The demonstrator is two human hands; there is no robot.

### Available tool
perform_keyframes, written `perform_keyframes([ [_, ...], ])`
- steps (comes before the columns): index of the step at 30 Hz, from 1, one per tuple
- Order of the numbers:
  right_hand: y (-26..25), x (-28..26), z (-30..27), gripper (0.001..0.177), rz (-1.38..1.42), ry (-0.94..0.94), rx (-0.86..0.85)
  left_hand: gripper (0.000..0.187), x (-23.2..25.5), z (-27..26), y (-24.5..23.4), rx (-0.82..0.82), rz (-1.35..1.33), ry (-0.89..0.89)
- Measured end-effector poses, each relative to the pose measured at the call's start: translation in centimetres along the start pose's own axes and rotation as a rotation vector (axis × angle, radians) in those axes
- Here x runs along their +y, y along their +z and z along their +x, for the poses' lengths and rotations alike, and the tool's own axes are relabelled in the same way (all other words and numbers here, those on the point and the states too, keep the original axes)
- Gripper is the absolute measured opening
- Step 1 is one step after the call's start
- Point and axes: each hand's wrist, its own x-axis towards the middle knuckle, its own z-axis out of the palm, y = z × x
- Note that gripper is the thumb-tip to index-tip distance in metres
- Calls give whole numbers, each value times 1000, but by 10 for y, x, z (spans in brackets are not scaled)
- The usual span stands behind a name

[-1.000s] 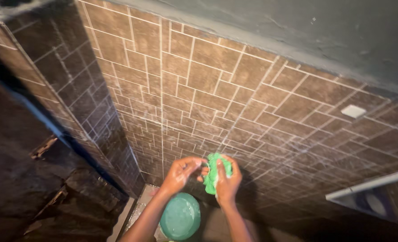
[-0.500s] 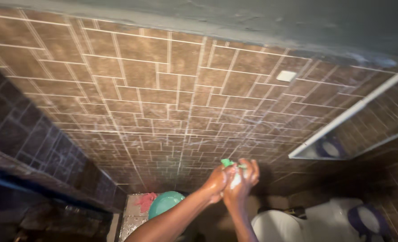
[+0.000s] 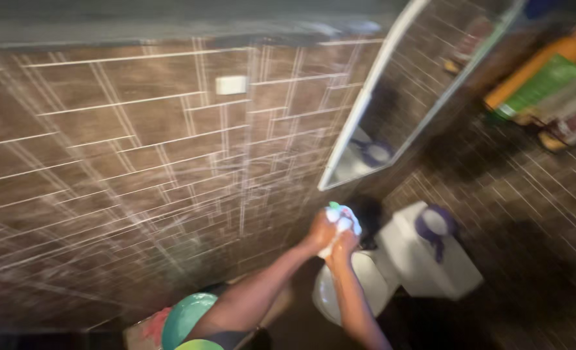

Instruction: The person scrubs the tiled walls and a mirror in a bathroom using a green sponge and soapy water. They repeatedly wipe the surfaces, occasionally dipping the sponge into a bucket to re-wet it.

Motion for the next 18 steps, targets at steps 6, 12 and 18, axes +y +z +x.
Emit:
perform_keyframes([
  [6, -18, 5, 49, 29, 122, 158, 92, 25, -32, 38, 28, 3, 122, -188],
  [12, -3, -15, 51, 24, 102, 173, 75, 32, -18, 48, 34, -20, 327, -295],
  [18, 1, -22, 26, 25, 147, 230, -64, 39, -19, 33, 19, -9, 340, -238],
])
